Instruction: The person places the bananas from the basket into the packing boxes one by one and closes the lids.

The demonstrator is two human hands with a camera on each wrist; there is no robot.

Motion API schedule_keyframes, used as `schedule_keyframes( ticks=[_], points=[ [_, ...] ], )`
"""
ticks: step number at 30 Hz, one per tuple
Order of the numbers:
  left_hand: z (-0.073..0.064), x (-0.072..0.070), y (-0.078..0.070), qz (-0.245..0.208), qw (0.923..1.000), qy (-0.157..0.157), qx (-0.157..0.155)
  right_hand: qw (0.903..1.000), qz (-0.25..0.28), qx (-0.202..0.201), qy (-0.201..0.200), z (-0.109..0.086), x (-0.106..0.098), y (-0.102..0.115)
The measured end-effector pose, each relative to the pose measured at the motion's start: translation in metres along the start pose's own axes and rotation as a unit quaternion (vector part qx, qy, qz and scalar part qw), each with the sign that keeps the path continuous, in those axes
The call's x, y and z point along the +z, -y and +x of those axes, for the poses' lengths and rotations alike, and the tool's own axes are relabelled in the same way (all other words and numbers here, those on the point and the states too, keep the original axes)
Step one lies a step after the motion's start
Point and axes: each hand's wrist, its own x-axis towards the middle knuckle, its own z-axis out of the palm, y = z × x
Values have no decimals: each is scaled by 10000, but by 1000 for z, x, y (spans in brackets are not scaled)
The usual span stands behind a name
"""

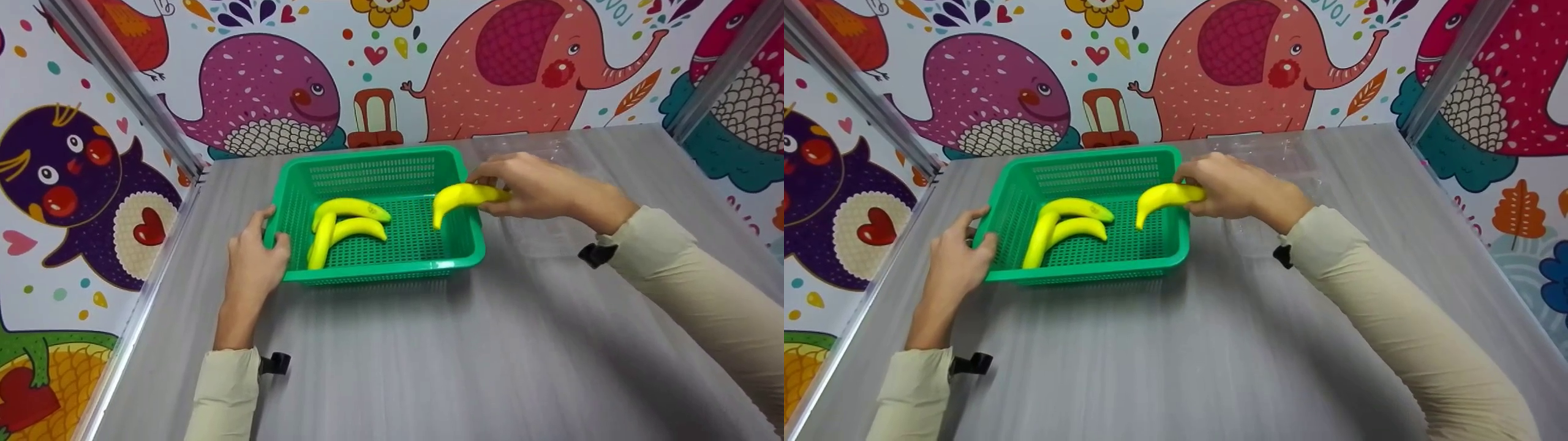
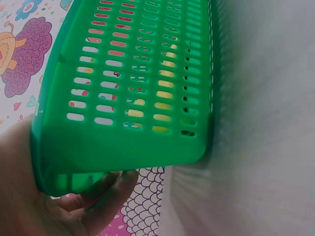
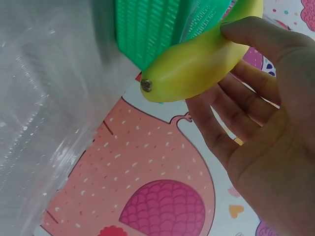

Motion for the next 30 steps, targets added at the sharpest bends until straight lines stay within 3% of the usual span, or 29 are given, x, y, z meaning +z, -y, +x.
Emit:
schedule_keyframes(
  ticks=[11,20,30],
  points=[
    [1,-1,0,55,9999,74,-66,9992,249,261,-147,-21,0,-29],
    [0,-2,-1,75,9996,168,-202,9941,422,994,-35,-41,-6,-69],
    [1,-1,0,32,9998,133,-140,9892,426,1392,138,-58,-7,-95]
  ],
)
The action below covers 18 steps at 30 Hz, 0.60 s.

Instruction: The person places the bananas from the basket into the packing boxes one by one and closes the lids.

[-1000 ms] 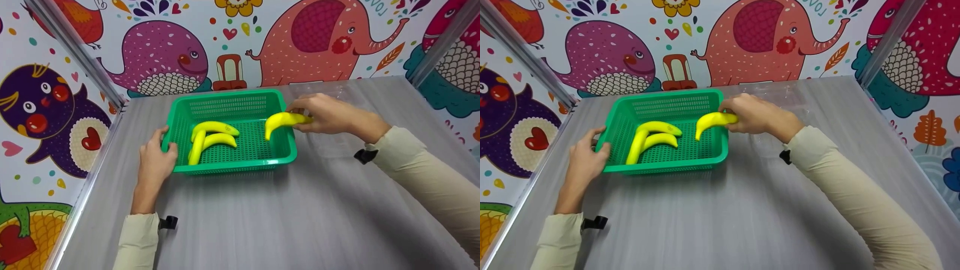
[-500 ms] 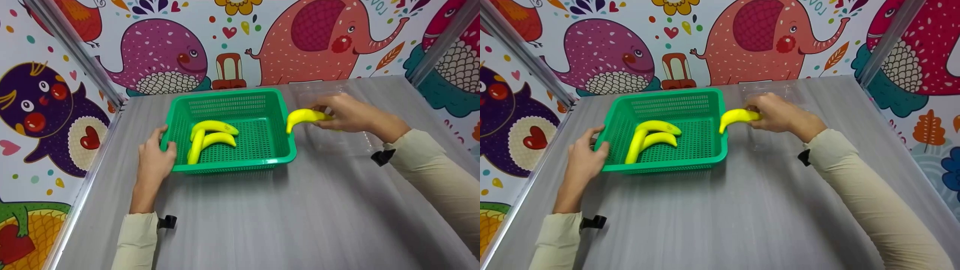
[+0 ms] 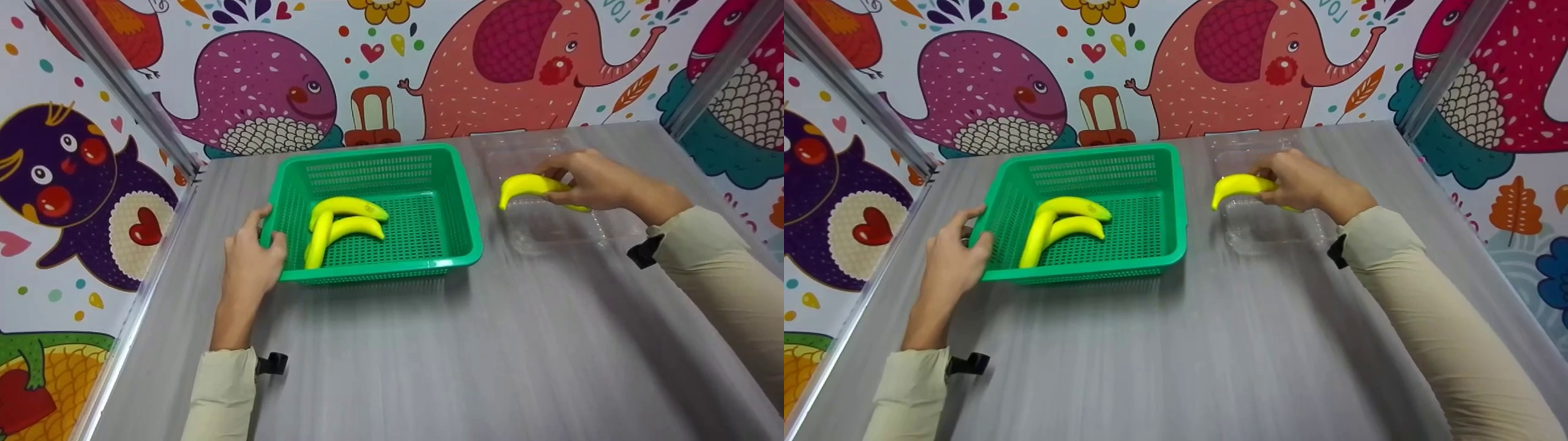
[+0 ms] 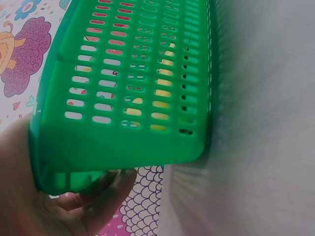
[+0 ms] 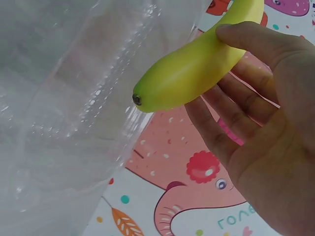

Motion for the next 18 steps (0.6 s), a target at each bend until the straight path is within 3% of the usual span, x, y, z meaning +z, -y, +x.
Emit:
schedule_keyframes(
  ticks=[18],
  points=[
    [-1,0,-1,-60,10000,8,-42,9988,-182,442,122,2,6,-32]
  ],
)
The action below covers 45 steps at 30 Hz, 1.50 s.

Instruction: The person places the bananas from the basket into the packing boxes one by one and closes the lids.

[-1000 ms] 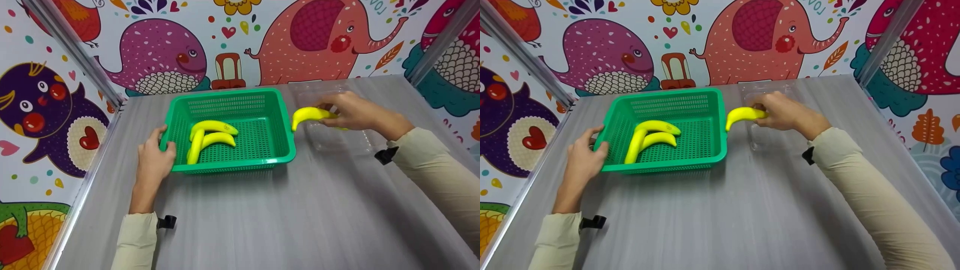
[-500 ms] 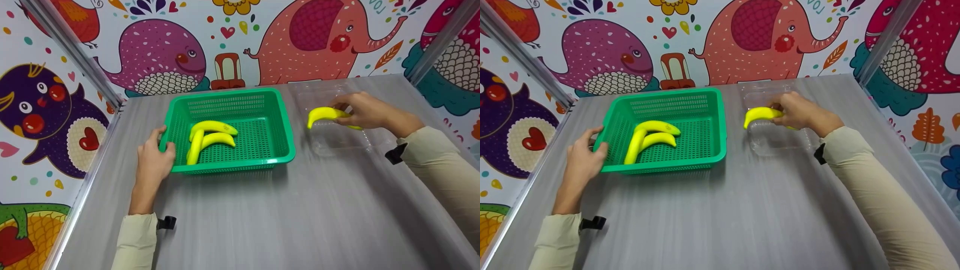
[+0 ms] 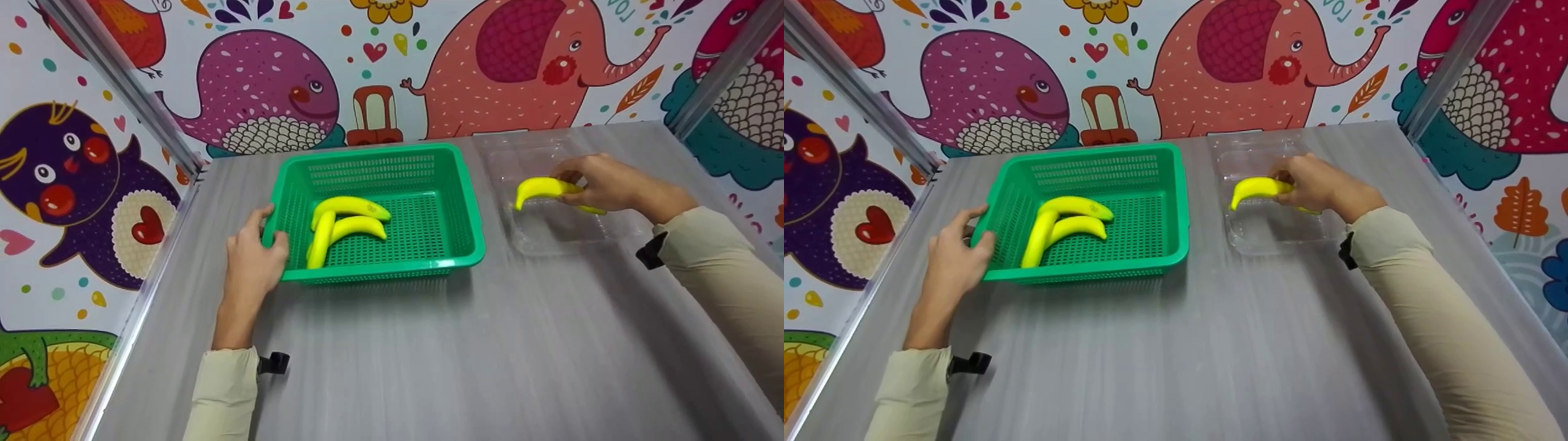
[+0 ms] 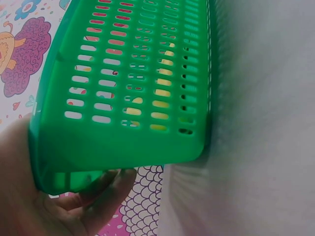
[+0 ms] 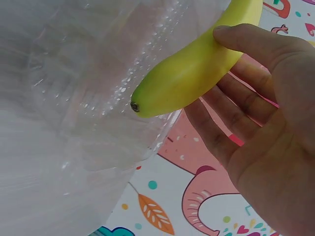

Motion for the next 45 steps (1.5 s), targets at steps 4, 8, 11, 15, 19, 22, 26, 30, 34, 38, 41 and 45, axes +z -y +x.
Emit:
schedule_keyframes(
  ticks=[4,8,11,15,19,22,26,30,34,38,41,45],
  points=[
    [0,0,1,-3,10000,-11,14,10000,-51,3,31,2,3,-6],
    [0,0,1,18,10000,-6,6,9999,-80,-83,104,5,7,-11],
    [0,1,1,17,10000,-18,24,9997,-132,-137,132,6,10,-12],
    [1,2,2,-11,9999,-69,86,9995,-216,-196,118,6,13,-13],
    [1,2,2,-27,9998,-104,141,9993,-323,-140,113,6,17,-14],
    [1,2,2,-32,9998,-113,134,9992,-381,-23,149,8,20,-13],
    [0,2,2,-37,9999,-81,68,9989,-393,92,218,10,22,-13],
    [1,1,2,10,10000,-37,-14,9987,-424,112,248,12,23,-13],
    [1,1,2,59,10000,-19,-69,9987,-410,110,277,12,24,-15],
    [1,1,1,48,10000,-6,-58,9988,-367,129,291,11,25,-16],
    [1,2,1,25,10000,-15,-27,9988,-368,161,293,11,25,-17],
    [1,1,1,40,10000,-33,-5,9985,-358,223,339,12,24,-16]
  ],
)
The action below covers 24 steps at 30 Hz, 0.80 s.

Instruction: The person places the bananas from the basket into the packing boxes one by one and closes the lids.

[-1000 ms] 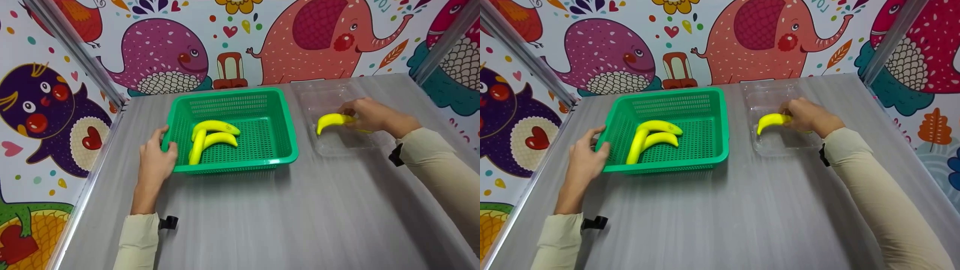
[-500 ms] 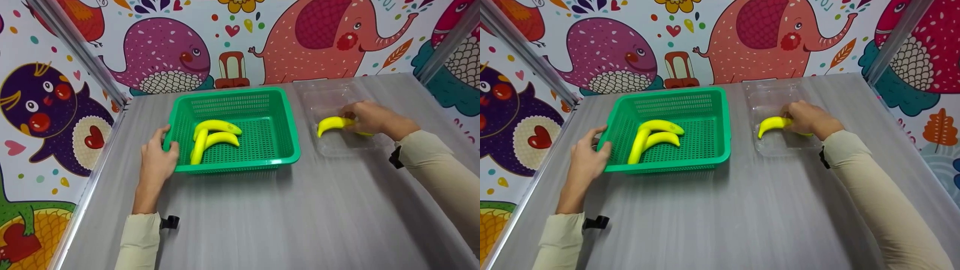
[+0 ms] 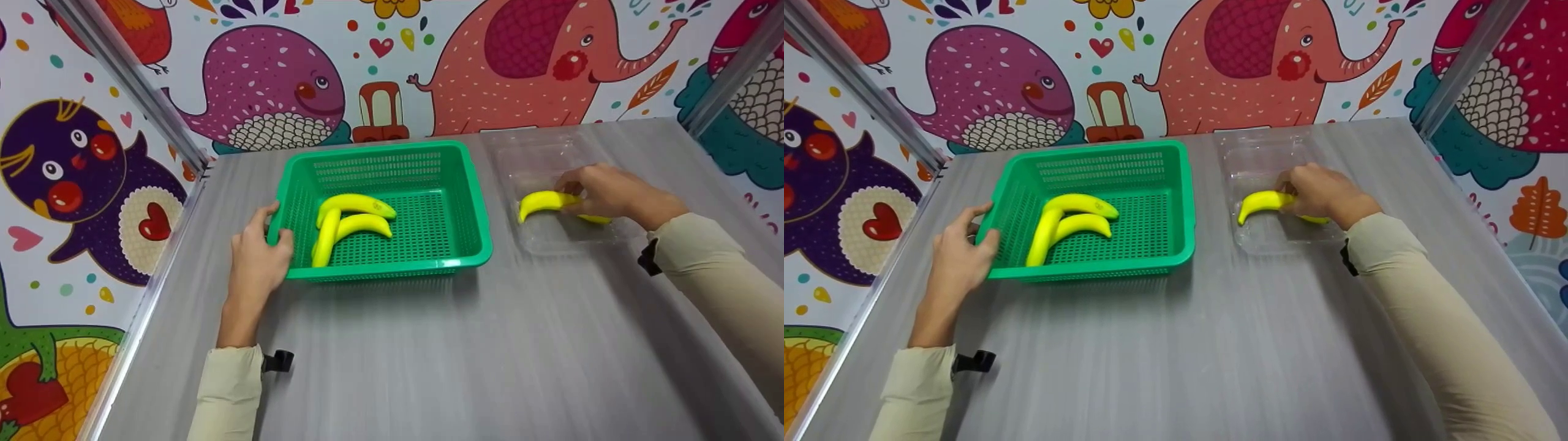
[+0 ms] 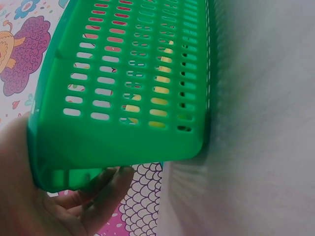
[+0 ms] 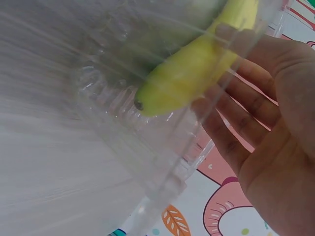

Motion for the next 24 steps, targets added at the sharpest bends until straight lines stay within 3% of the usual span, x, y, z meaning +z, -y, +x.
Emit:
schedule_keyframes(
  ticks=[14,24],
  points=[
    [1,-3,-1,73,9997,100,-191,9997,147,-156,-118,-2,-14,19],
    [1,0,-1,78,9998,104,-163,9952,232,-783,-540,2,-26,54]
  ],
)
